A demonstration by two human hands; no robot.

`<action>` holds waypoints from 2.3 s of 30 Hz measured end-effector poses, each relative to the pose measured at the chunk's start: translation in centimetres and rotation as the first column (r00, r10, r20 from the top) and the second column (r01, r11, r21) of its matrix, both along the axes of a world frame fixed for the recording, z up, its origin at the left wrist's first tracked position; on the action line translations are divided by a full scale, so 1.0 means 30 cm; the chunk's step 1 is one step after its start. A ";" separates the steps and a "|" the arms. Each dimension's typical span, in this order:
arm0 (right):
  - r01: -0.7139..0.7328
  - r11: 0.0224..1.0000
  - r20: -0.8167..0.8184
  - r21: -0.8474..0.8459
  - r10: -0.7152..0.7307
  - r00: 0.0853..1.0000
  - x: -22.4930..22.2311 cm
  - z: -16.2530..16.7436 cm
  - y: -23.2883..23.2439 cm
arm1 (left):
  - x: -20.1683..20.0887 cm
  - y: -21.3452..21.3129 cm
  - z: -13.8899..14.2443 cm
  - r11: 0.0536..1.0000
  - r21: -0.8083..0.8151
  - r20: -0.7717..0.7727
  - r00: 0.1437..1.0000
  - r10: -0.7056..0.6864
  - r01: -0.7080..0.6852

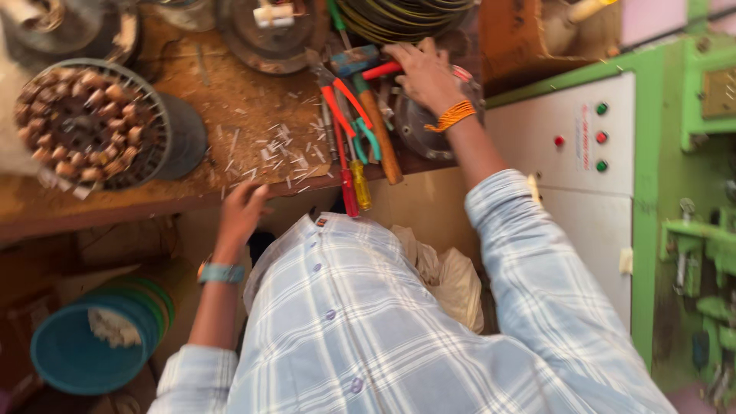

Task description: The person uses red-handled pliers to trim small protruding wire ends from a circular motor stator assembly. The person rotates the stator to access different slots and continues cutting wire ends throughout the clip.

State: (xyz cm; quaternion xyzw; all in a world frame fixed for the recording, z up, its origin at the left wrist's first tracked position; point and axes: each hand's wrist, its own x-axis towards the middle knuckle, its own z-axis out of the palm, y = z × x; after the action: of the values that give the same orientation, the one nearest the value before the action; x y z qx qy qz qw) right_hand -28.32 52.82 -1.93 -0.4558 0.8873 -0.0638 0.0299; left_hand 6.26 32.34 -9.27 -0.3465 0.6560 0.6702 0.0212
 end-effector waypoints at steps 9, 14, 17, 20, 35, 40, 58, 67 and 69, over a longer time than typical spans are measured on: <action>-0.197 0.980 -0.120 0.042 0.201 0.972 -0.168 -0.069 0.068 | -0.395 0.202 0.029 0.840 -0.508 -0.084 0.960 -0.267 0.189; 0.050 0.873 0.190 -0.486 0.049 0.981 -0.151 0.155 0.247 | -0.473 0.256 0.065 0.943 -0.038 -0.169 0.928 -0.333 0.332; 0.356 0.741 0.482 -0.570 -0.050 0.875 0.007 0.250 0.264 | -0.391 0.278 0.080 0.902 -0.274 -0.165 0.908 -0.386 0.334; 0.518 0.596 0.787 -0.613 0.407 0.464 0.241 0.239 0.136 | -0.205 0.245 0.065 0.666 -0.611 0.022 0.850 -0.526 0.428; 0.317 0.661 0.590 -0.681 0.239 0.771 0.657 -0.093 -0.170 | 0.817 0.121 -0.165 0.950 -0.073 0.361 0.880 0.309 -0.303; 0.243 0.769 0.247 -0.591 -0.114 0.962 0.673 -0.115 -0.276 | 0.960 0.095 -0.152 0.994 -0.094 0.613 0.783 0.106 -0.062; 0.293 0.759 0.452 -0.582 0.003 0.892 0.708 -0.043 -0.355 | 0.809 0.069 -0.129 0.954 -0.296 0.386 0.907 0.170 -0.053; 0.321 0.508 0.576 -0.799 0.800 0.167 0.686 -0.092 -0.103 | 0.829 0.398 -0.137 0.906 -0.248 0.382 0.824 0.418 -0.344; 0.162 0.468 0.470 -0.869 0.677 0.566 0.546 -0.057 -0.217 | 0.839 0.485 -0.132 0.909 -0.182 0.453 0.788 0.416 -0.375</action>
State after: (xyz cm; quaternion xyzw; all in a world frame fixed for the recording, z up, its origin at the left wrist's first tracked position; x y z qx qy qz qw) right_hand -11.94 46.32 -3.65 -0.4787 0.5331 -0.6697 0.1952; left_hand 31.42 46.90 -13.23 -0.6324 0.5695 0.5244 0.0287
